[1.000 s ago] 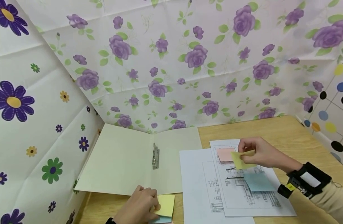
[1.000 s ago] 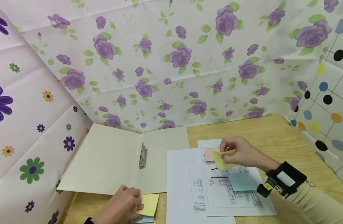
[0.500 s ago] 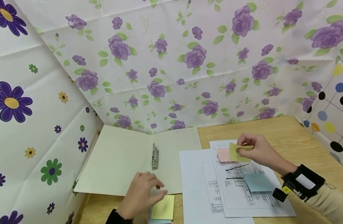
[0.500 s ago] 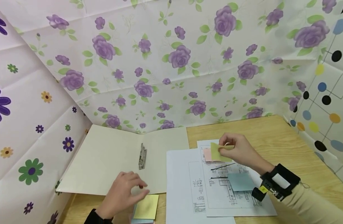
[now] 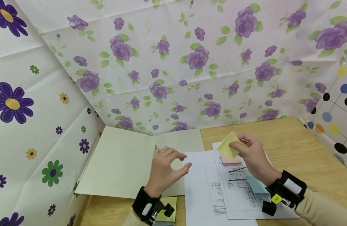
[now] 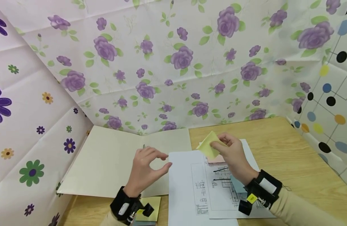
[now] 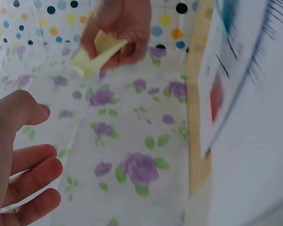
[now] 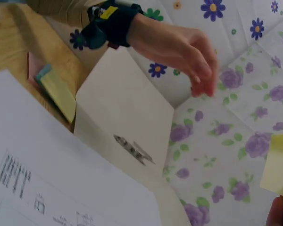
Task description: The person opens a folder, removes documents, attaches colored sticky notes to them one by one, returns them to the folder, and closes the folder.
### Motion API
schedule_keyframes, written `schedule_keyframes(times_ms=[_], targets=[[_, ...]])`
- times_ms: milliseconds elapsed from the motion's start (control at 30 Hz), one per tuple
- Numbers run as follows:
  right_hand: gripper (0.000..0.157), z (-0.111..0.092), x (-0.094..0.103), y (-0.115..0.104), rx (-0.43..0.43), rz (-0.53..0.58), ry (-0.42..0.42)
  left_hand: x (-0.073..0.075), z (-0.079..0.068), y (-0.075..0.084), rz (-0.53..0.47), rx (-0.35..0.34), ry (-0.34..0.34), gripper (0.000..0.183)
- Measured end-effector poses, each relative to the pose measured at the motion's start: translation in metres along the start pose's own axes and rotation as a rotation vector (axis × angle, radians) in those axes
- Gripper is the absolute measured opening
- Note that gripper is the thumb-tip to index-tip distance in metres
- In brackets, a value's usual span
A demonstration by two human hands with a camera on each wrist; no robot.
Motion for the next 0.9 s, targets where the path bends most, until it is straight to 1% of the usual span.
schedule_keyframes(times_ms=[100, 167, 267, 333, 467, 533, 733, 900], targets=[[0.011, -0.004, -0.012, 0.005, -0.048, 0.030, -0.002, -0.011, 0.013, 0.013, -0.024, -0.031, 0.013, 0.021], [0.011, -0.007, -0.020, 0.008, -0.068, 0.028, -0.008, -0.018, 0.019, 0.022, -0.033, -0.051, 0.010, 0.023], [0.012, -0.010, -0.029, 0.011, -0.082, 0.019, -0.026, -0.026, 0.025, 0.031, -0.024, -0.077, 0.007, 0.023], [0.015, -0.012, -0.033, 0.013, -0.088, 0.004, -0.046, -0.029, 0.027, 0.034, -0.009, -0.083, 0.005, 0.019], [0.019, -0.016, -0.038, 0.017, -0.094, -0.025, -0.082, -0.031, 0.027, 0.035, 0.013, -0.078, 0.007, 0.006], [0.020, -0.018, -0.040, 0.018, -0.088, -0.035, -0.097, -0.032, 0.026, 0.033, 0.015, -0.067, 0.004, 0.003], [0.020, -0.021, -0.042, 0.020, -0.059, -0.069, -0.120, -0.034, 0.023, 0.031, -0.002, -0.021, -0.011, 0.004], [0.025, -0.024, -0.045, 0.027, -0.082, -0.116, -0.150, -0.034, 0.023, 0.030, -0.036, 0.009, 0.015, 0.008]])
Point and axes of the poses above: each hand's wrist, its own z-axis towards the middle knuckle, its own x-axis out of the back of the hand, y = z × x, the point moved 6 cm from there along z, towards the middle knuckle, and after that the axes turned 5 degrees about y, right-handed, at the moved point
